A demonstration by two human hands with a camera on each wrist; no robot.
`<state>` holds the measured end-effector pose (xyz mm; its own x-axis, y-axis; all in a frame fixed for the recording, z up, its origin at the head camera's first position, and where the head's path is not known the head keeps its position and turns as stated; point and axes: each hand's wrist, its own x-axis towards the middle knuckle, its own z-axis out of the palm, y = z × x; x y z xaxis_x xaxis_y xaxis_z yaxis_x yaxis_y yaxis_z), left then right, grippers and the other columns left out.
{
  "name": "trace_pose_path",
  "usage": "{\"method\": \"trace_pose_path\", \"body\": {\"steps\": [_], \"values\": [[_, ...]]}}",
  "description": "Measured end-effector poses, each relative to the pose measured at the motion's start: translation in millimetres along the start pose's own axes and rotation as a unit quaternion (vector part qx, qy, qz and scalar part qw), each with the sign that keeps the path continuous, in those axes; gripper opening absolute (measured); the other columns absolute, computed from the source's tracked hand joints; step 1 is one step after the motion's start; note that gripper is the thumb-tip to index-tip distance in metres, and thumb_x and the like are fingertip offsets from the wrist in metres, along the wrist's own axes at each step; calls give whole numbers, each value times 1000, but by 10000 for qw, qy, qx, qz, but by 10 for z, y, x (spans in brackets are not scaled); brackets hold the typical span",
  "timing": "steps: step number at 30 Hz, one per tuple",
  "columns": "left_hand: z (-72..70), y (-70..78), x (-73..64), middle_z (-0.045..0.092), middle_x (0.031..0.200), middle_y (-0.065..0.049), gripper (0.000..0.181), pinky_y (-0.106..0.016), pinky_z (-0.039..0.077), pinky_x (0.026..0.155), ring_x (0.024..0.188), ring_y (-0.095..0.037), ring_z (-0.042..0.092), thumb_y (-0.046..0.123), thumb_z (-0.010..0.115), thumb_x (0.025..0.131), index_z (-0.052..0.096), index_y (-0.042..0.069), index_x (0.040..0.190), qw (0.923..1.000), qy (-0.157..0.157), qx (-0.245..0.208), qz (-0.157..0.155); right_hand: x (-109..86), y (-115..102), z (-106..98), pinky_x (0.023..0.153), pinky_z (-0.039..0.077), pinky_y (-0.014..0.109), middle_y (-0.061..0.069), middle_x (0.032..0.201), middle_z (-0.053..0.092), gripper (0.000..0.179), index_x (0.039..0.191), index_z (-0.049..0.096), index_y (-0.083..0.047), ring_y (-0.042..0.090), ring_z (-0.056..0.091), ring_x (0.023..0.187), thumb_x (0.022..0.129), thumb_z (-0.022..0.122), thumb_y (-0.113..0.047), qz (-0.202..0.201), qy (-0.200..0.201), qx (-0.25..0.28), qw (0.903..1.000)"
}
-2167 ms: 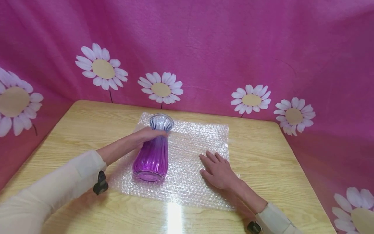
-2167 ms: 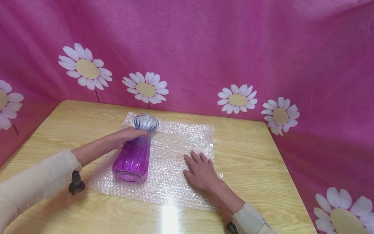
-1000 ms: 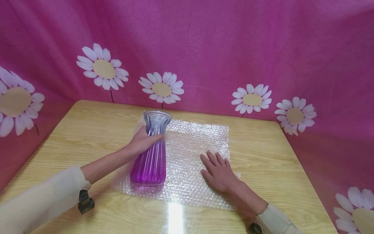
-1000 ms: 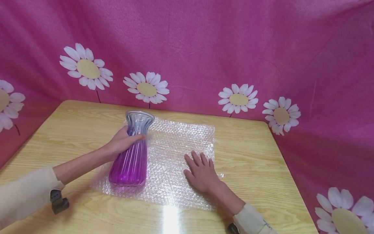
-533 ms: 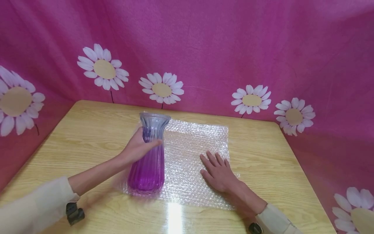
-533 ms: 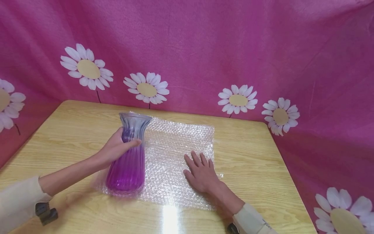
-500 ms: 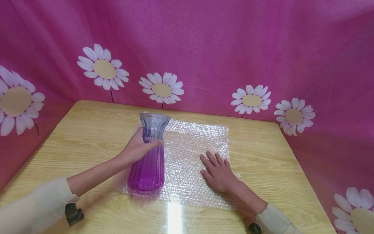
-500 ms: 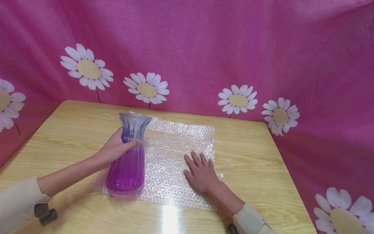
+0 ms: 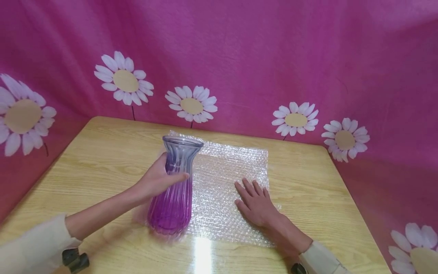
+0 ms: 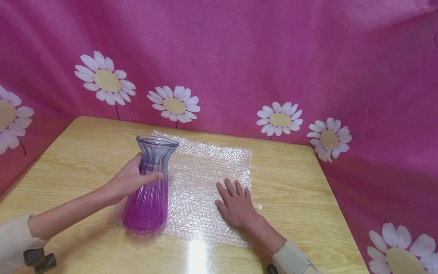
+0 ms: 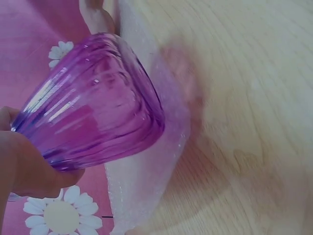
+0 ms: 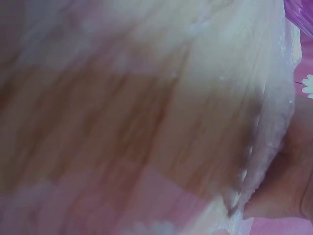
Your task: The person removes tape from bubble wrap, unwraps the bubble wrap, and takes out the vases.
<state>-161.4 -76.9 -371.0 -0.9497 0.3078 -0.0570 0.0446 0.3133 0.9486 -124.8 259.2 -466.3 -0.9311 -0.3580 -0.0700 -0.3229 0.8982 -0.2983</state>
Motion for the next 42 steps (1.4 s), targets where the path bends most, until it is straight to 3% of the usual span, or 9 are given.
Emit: {"method": "trace_pose_path", "body": {"steps": [9, 14, 21, 25, 32, 42], "values": [[9, 71, -74, 38, 152, -24, 93, -58, 22, 116, 142, -40, 32, 15, 77, 81, 21, 2, 155, 9991, -209, -265, -271, 9, 57, 65, 111, 12, 72, 17, 163, 20, 59, 158, 30, -14, 47, 11, 147, 106, 40, -42, -69, 82, 10, 9999], [-20, 130, -108, 34, 154, -26, 95, -55, 20, 117, 144, -40, 28, 14, 76, 82, 18, 0, 156, 9978, -374, -484, -263, 11, 87, 86, 110, 14, 73, 17, 162, 22, 59, 158, 31, -14, 48, 13, 146, 106, 40, -42, -157, 216, -22, 9996], [-48, 158, -119, 30, 155, -26, 96, -53, 18, 118, 145, -40, 25, 9, 75, 81, 15, -2, 155, 9949, -349, -829, -447, 8, 121, 109, 110, 14, 73, 16, 163, 22, 60, 158, 30, -16, 47, 13, 146, 106, 39, -44, -195, 267, -65, 9994], [-51, 164, -124, 31, 155, -25, 98, -54, 18, 119, 145, -39, 26, 8, 74, 80, 13, 0, 156, 9940, -305, -911, -527, 10, 114, 109, 110, 14, 73, 17, 163, 22, 60, 158, 30, -15, 48, 14, 146, 106, 39, -44, -227, 269, -62, 9994], [-38, 176, -138, 35, 153, -23, 99, -52, 19, 119, 143, -37, 30, 5, 73, 78, 14, 2, 157, 9934, -305, -1050, -340, 13, 81, 69, 109, 15, 73, 19, 161, 24, 59, 157, 33, -13, 49, 16, 145, 106, 40, -42, -257, 313, -49, 9992], [-85, 251, -131, 41, 147, -24, 94, -52, 26, 116, 138, -38, 38, 5, 73, 79, 18, 1, 154, 9944, -187, -984, -323, 12, 46, 50, 108, 15, 74, 21, 160, 25, 59, 156, 33, -10, 51, 17, 144, 107, 38, -42, -326, 293, -31, 9990]]}}
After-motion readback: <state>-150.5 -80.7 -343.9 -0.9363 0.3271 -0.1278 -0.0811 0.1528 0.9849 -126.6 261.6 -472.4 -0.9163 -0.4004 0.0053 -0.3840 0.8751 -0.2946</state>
